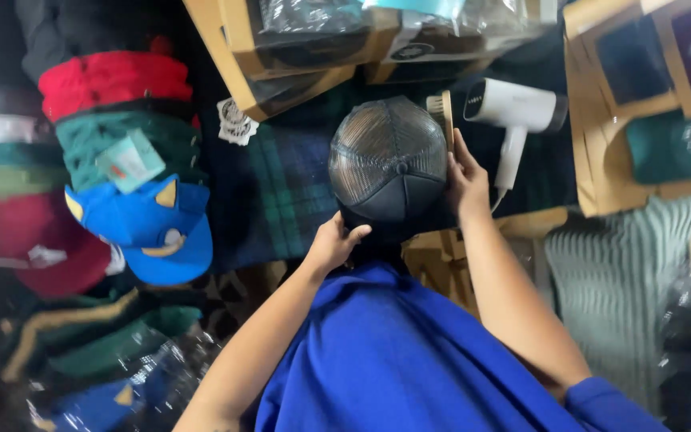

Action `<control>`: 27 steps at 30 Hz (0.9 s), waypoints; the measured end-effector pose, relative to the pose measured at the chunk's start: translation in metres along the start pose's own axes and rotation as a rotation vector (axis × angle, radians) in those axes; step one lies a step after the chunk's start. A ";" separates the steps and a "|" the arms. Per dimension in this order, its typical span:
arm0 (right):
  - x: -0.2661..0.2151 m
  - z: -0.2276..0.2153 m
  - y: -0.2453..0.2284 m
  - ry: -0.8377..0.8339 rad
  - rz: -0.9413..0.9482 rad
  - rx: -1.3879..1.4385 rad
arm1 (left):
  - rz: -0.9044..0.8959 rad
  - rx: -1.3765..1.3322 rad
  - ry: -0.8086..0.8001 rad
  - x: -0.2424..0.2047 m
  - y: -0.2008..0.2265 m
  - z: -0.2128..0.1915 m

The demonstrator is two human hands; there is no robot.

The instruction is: Cleaning and refurbishing baseball caps using a handheld brush and a hair dryer.

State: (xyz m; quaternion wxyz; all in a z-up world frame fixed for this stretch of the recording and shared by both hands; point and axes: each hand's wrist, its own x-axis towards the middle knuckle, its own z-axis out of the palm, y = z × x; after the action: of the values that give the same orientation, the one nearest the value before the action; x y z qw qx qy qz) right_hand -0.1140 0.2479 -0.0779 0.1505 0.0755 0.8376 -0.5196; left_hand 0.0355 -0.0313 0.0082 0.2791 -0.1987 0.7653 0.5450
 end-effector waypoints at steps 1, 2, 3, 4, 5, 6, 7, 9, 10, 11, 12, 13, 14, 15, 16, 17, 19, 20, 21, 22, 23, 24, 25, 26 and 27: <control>-0.018 0.009 -0.010 0.097 -0.029 0.109 | 0.011 0.002 -0.026 0.009 -0.009 0.002; -0.035 0.020 -0.021 0.196 -0.060 0.217 | 0.022 0.003 -0.052 0.017 -0.018 0.002; -0.072 0.023 -0.020 0.226 -0.046 0.220 | 0.028 0.020 -0.080 0.013 -0.014 -0.003; -0.110 0.029 -0.019 0.242 -0.097 0.062 | 0.018 0.016 -0.108 0.009 -0.010 -0.009; -0.144 0.035 -0.021 0.248 -0.146 -0.099 | 0.007 0.008 -0.132 0.005 -0.005 -0.014; -0.177 0.032 0.003 0.271 -0.131 -0.100 | 0.012 0.021 -0.156 0.014 -0.015 -0.013; -0.212 0.030 0.025 0.162 -0.086 -0.166 | 0.015 -0.024 -0.178 0.021 -0.025 -0.011; -0.263 0.029 0.058 0.075 -0.029 -0.226 | 0.026 -0.055 -0.220 0.032 -0.043 -0.008; -0.279 0.029 0.069 0.103 -0.044 -0.246 | 0.018 -0.079 -0.242 0.037 -0.050 -0.008; -0.297 0.029 0.080 0.128 -0.057 -0.267 | 0.006 -0.104 -0.263 0.042 -0.057 -0.006; -0.308 0.031 0.084 0.148 -0.045 -0.265 | 0.012 -0.091 -0.282 0.040 -0.057 -0.009; -0.318 0.033 0.088 0.176 -0.072 -0.299 | 0.025 -0.122 -0.297 0.039 -0.054 -0.012; -0.328 0.034 0.092 0.204 -0.097 -0.333 | 0.037 -0.154 -0.312 0.039 -0.052 -0.014; -0.307 0.044 0.071 0.227 -0.087 -0.328 | 0.045 -0.137 -0.330 0.041 -0.055 -0.013; -0.287 0.053 0.049 0.235 -0.253 -0.426 | 0.045 -0.174 -0.329 0.042 -0.057 -0.012; -0.266 0.060 0.029 0.242 -0.417 -0.526 | 0.044 -0.209 -0.329 0.044 -0.060 -0.010; -0.229 0.087 -0.025 0.290 -0.530 -0.585 | 0.114 -0.106 -0.323 0.064 -0.095 -0.007; -0.208 0.098 -0.051 0.312 -0.654 -0.648 | 0.178 -0.020 -0.299 0.076 -0.111 -0.006; -0.200 0.105 -0.074 0.328 -0.645 -0.651 | 0.185 -0.011 -0.311 0.077 -0.115 -0.003; -0.192 0.112 -0.098 0.300 -0.727 -0.690 | 0.190 -0.015 -0.310 0.079 -0.118 0.000; -0.182 0.120 -0.121 0.266 -0.809 -0.727 | 0.192 -0.021 -0.304 0.081 -0.123 0.001; -0.184 0.119 -0.120 0.277 -0.802 -0.728 | 0.196 -0.013 -0.313 0.080 -0.125 0.005; -0.184 0.120 -0.120 0.247 -0.806 -0.720 | 0.196 -0.026 -0.295 0.080 -0.127 0.007; -0.183 0.122 -0.122 0.216 -0.810 -0.712 | 0.197 -0.040 -0.276 0.081 -0.130 0.007; -0.198 0.104 -0.115 0.219 -0.812 -0.711 | 0.199 -0.038 -0.275 0.080 -0.131 0.006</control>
State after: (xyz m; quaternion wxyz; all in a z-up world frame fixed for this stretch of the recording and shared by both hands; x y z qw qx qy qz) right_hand 0.0585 0.1091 0.0424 -0.1340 -0.2554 0.9341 -0.2102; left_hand 0.0555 -0.0681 -0.1396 0.3218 -0.0508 0.7255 0.6062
